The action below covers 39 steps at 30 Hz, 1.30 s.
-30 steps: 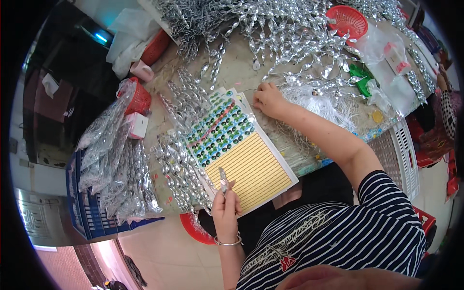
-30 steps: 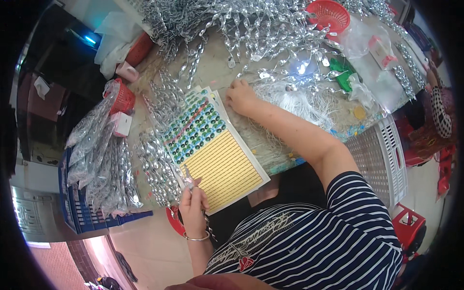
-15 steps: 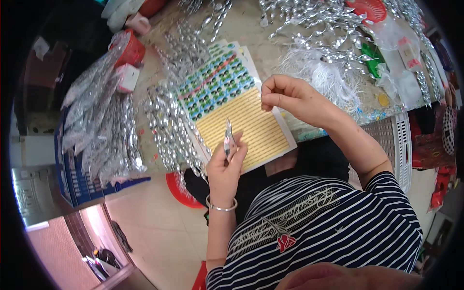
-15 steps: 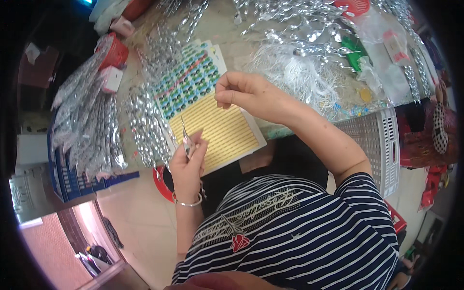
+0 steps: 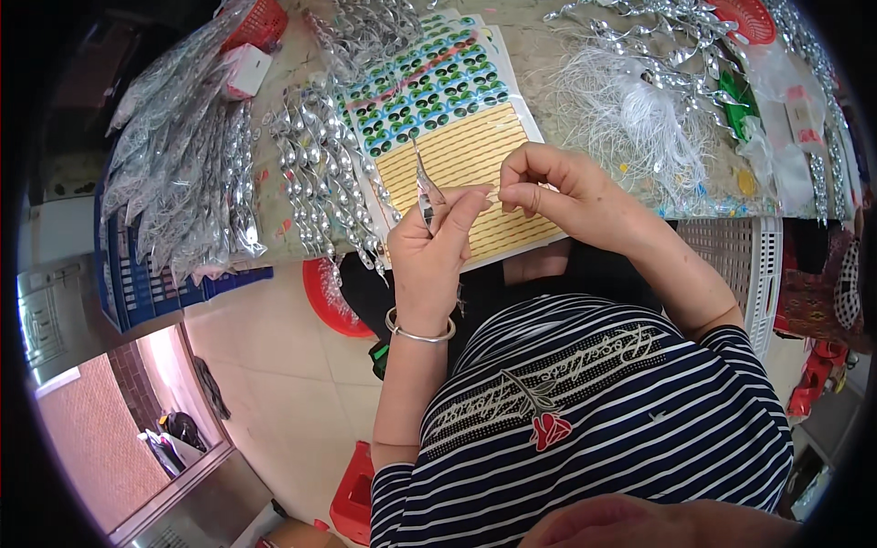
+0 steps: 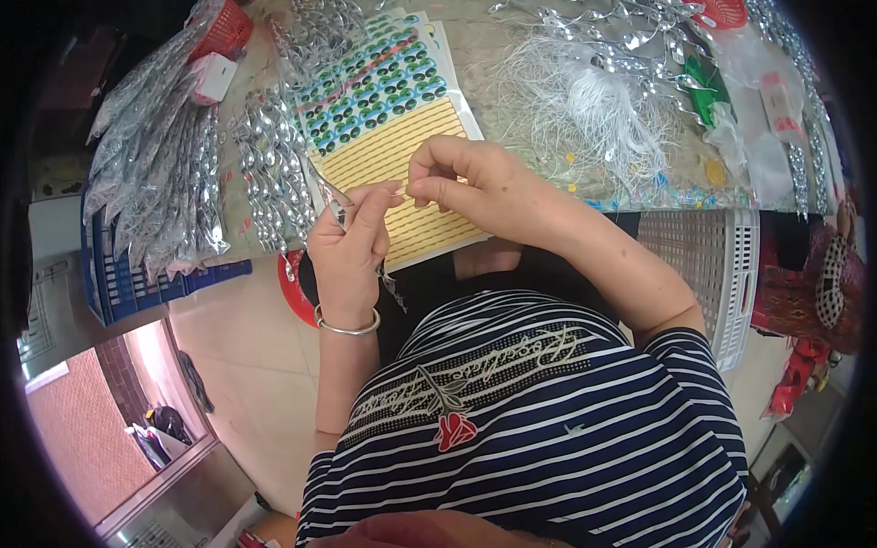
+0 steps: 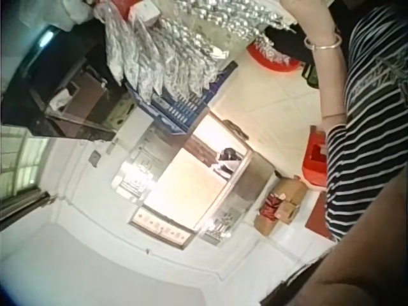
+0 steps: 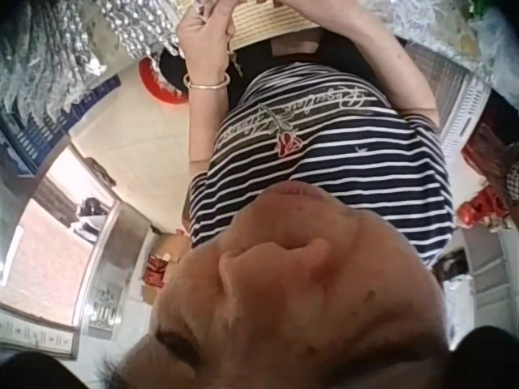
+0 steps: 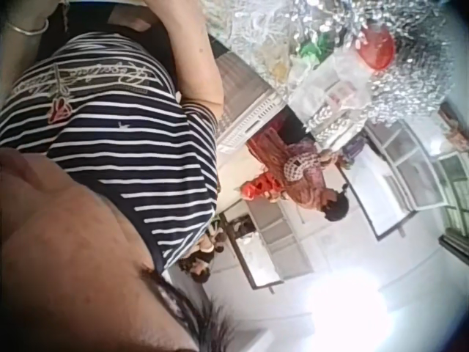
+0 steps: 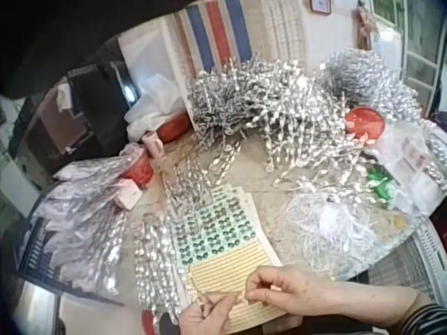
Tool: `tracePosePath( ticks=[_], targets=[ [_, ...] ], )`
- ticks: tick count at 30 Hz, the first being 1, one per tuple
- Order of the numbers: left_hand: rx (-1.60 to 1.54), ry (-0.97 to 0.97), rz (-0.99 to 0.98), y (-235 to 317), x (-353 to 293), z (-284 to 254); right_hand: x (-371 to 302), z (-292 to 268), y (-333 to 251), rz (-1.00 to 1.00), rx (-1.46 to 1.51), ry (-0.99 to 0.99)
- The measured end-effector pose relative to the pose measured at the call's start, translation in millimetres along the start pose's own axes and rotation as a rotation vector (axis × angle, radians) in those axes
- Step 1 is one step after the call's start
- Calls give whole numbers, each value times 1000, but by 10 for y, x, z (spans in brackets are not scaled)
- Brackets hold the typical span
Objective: Apply stickers to decorative items and organize them for packaging.
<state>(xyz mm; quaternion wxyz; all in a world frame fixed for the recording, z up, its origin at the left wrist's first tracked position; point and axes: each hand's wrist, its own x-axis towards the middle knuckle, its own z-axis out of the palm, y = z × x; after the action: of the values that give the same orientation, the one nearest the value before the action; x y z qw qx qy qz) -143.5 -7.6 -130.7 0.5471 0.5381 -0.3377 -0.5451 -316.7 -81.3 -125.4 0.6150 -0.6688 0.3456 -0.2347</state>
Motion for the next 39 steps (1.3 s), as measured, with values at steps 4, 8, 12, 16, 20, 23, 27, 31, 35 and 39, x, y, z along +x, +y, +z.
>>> tracePosePath(
  ticks=[4, 8, 12, 16, 20, 23, 27, 31, 35, 39],
  targets=[
    [92, 121, 63, -50, 20, 6, 5, -57, 47, 2, -36, 12],
    [150, 232, 167, -90, 16, -136, 18, -385, 170, -27, -43, 208],
    [110, 302, 129, -111, 16, -257, -33, -908, 458, -46, -167, 432],
    [152, 283, 107, -111, -2, -227, -72, -1092, 530, -23, -580, 524],
    [201, 226, 98, -195, -21, -138, -17, -662, 429, -302, -766, 456],
    [187, 180, 78, -178, -23, -54, -51, -51, 151, -258, -502, 150],
    [155, 151, 64, -173, -57, -104, 14, 276, 208, -94, -195, 7],
    [214, 157, 25, -144, -82, -135, -11, 235, 165, -51, -129, -15],
    [205, 67, -6, -163, -97, -135, -43, 171, 99, -61, -88, 53],
    [114, -82, 22, -237, -61, -232, -81, 139, -23, -130, 8, 159]
  ],
)
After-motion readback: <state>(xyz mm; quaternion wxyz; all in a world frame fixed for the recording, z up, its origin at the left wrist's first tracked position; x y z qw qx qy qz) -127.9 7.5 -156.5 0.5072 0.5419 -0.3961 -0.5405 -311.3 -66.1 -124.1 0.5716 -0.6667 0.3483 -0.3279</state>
